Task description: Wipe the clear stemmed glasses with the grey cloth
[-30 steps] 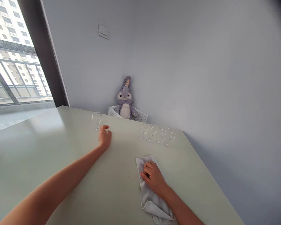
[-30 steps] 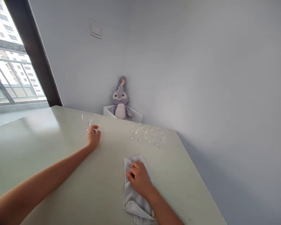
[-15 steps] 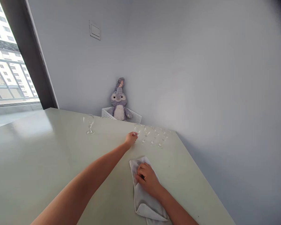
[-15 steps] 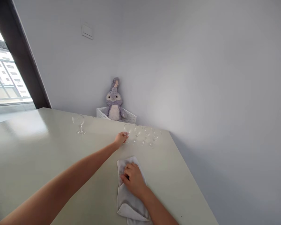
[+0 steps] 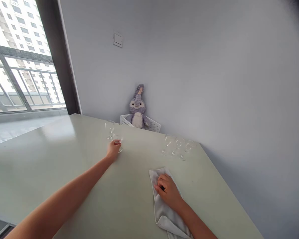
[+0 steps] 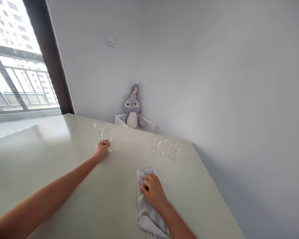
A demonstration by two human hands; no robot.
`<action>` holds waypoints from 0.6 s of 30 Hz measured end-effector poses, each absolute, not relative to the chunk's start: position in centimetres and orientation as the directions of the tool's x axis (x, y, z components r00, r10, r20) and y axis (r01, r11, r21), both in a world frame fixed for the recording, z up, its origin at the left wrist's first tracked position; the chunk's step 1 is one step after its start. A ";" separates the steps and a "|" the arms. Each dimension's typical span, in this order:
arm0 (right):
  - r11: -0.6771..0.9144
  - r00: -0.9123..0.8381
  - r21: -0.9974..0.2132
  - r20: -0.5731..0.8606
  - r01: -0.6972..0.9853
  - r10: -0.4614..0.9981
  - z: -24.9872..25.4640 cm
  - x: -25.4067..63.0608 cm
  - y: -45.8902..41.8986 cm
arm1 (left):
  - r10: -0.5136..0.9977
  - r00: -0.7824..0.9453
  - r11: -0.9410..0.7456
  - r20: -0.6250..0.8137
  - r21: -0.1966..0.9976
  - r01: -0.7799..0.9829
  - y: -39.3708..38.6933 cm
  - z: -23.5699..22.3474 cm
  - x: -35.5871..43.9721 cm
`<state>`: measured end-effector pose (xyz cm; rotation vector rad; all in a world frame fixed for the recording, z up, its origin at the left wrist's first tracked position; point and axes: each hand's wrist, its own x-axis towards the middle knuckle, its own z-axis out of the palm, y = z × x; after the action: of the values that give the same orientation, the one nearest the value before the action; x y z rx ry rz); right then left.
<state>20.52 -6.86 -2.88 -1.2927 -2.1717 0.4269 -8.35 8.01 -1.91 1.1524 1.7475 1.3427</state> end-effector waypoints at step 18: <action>0.484 -0.369 -0.530 0.314 0.697 0.875 -2.5 20.5 -7.1 | 0.712 -0.700 0.160 0.059 0.957 0.243 7.0 -0.9 -13.4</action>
<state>20.51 -7.06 -2.54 -1.2926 -2.1719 0.4167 -13.39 7.03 -0.88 0.9066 2.0366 1.5579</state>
